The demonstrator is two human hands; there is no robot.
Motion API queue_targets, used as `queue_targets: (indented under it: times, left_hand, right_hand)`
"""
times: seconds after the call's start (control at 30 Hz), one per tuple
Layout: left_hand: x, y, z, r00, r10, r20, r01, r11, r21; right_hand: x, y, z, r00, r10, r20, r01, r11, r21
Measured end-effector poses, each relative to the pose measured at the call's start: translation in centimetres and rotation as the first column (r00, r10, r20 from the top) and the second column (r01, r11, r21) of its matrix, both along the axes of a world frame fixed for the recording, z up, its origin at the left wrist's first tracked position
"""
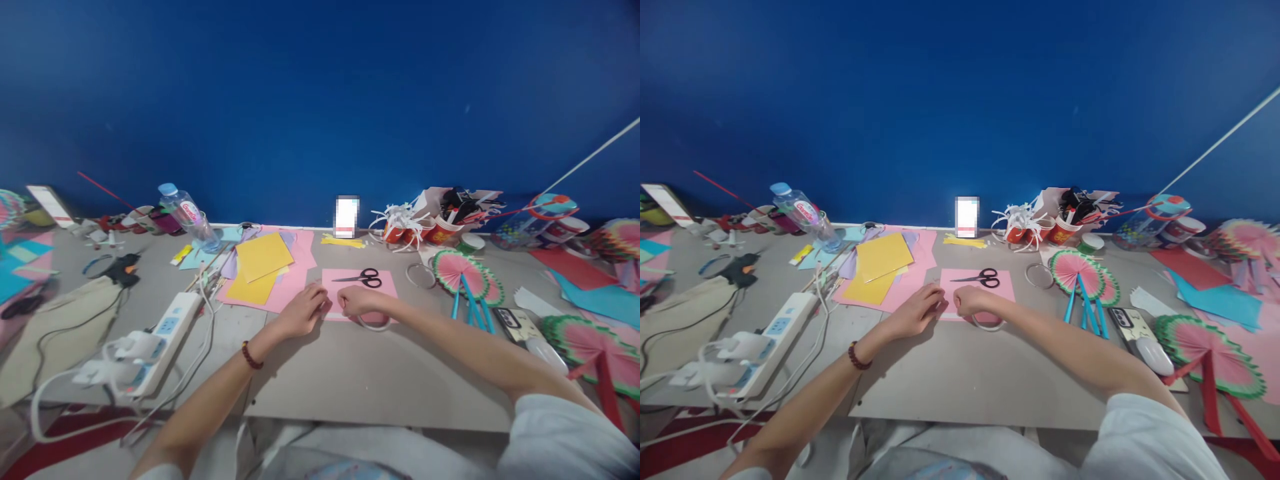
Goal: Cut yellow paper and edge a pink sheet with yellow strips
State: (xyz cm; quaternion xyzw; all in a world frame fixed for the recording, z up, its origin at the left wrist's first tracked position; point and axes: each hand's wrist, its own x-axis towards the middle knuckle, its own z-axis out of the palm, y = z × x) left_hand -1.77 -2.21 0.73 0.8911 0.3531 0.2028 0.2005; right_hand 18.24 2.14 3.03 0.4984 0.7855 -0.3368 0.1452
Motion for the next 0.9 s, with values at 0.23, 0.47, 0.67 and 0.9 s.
queue_targets:
  times: [0.23, 0.47, 0.67, 0.9]
  left_hand:
    - [2.7, -4.2, -0.8, 0.968, 0.079, -0.237, -0.063, 0.995, 0.076]
    - [3.9, -6.5, -2.3, 0.927, 0.166, -0.335, -0.1, 0.974, 0.206]
    - [4.5, -7.3, -2.2, 0.894, 0.228, -0.386, -0.124, 0.954, 0.274]
    - [4.4, -7.2, -2.7, 0.898, 0.253, -0.361, -0.151, 0.946, 0.286]
  right_hand:
    - [0.1, -0.5, 0.1, 0.998, -0.044, -0.046, 0.045, 0.999, 0.017]
    - [1.9, -1.4, -1.8, 0.943, -0.128, -0.306, 0.13, 0.991, -0.014]
    - [3.2, -2.0, -2.5, 0.928, -0.016, -0.372, 0.087, 0.981, 0.174]
    - [4.6, -1.7, -2.3, 0.951, -0.053, -0.305, 0.088, 0.991, 0.105]
